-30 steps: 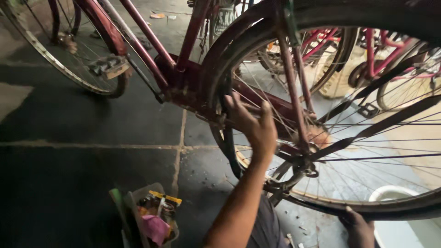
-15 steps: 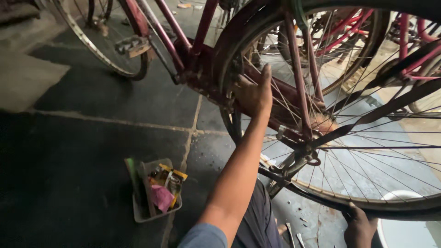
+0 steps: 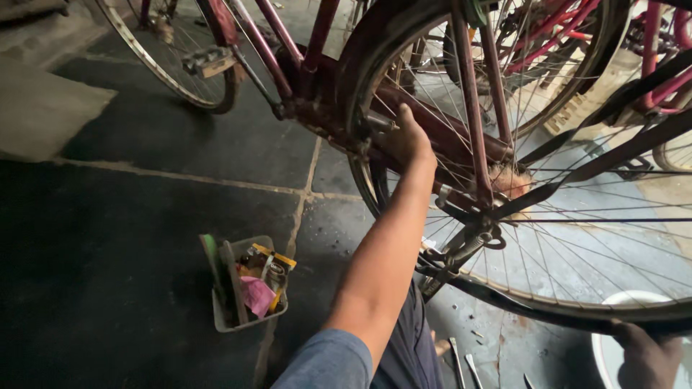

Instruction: The person sits on the floor beside a bicycle and works on the rear wheel, pressing along the tire near the rim and checking it over a basin of water to locate a leak. They then pick up a patch kit tray, take out an abrasive block and a glue tube, and handle patch materials.

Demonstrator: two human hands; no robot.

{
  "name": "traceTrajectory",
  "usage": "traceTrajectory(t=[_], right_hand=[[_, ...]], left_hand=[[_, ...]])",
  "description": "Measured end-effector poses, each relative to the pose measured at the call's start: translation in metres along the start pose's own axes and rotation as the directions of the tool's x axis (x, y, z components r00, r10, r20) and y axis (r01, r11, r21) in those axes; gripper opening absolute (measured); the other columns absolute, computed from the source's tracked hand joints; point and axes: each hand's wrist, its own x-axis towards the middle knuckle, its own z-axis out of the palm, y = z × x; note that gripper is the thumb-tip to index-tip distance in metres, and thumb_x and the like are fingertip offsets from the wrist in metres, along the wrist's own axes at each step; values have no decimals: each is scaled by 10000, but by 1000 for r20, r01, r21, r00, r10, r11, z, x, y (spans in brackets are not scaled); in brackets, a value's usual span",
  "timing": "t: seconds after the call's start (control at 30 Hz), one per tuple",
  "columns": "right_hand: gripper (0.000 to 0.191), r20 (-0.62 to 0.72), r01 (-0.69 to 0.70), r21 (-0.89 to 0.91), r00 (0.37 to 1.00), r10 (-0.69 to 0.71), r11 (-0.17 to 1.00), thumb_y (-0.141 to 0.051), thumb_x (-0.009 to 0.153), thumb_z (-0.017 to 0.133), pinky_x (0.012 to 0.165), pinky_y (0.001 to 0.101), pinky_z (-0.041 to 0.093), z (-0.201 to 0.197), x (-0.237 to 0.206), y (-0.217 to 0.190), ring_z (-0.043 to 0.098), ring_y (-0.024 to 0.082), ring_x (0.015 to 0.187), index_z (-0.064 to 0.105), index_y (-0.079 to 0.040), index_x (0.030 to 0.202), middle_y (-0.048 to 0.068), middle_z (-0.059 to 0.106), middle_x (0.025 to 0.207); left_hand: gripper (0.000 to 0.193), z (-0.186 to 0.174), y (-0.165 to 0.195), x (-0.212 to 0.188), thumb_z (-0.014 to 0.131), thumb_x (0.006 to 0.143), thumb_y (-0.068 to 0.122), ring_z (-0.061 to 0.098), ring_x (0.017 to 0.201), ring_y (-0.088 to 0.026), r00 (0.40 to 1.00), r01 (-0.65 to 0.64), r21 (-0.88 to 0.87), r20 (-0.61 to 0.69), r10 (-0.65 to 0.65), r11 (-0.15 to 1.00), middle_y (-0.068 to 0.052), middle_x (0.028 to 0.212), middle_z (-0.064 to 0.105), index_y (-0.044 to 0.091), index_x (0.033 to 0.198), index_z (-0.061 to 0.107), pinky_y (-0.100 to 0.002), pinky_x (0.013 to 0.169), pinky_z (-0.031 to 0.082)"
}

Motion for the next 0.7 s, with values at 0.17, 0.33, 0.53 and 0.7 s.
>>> traceTrajectory(t=[0.17,0.33,0.53,0.7], right_hand=[[401,68,79,-76,995,-74,994,85,944,657,1045,389,520,-9,1,-9,628,277,1142,465,82,1296,191,617,1224],[533,-1,117,-95,993,-117,989,74,971,665,1142,395,479,-12,13,-1,580,289,1285,357,88,1405,201,561,1360],[698,-222,239,-78,942,-250,968,61,1002,675,1259,403,431,18,5,21,523,305,1455,227,96,1536,214,494,1524],[640,-306,152,42,943,-132,988,41,1078,746,1214,362,471,62,-21,43,551,253,1410,336,89,1569,164,528,1511]], left_hand=[[813,7,-8,17,592,897,589,527,1321,-425,995,96,239,-34,-91,966,-302,1516,445,-81,1357,562,-483,1104,417],[865,5,-15,18,496,947,637,391,1421,-447,988,104,430,-149,-43,897,-315,1539,391,-107,1387,515,-527,1172,281],[986,8,-5,-5,438,944,673,447,1413,-471,993,-26,378,-94,67,925,-362,1515,444,-96,1549,315,-529,1191,338],[808,-18,6,-56,429,1071,534,286,1600,-461,710,-684,461,243,661,565,-335,1680,343,-49,1624,337,-674,1296,107]])
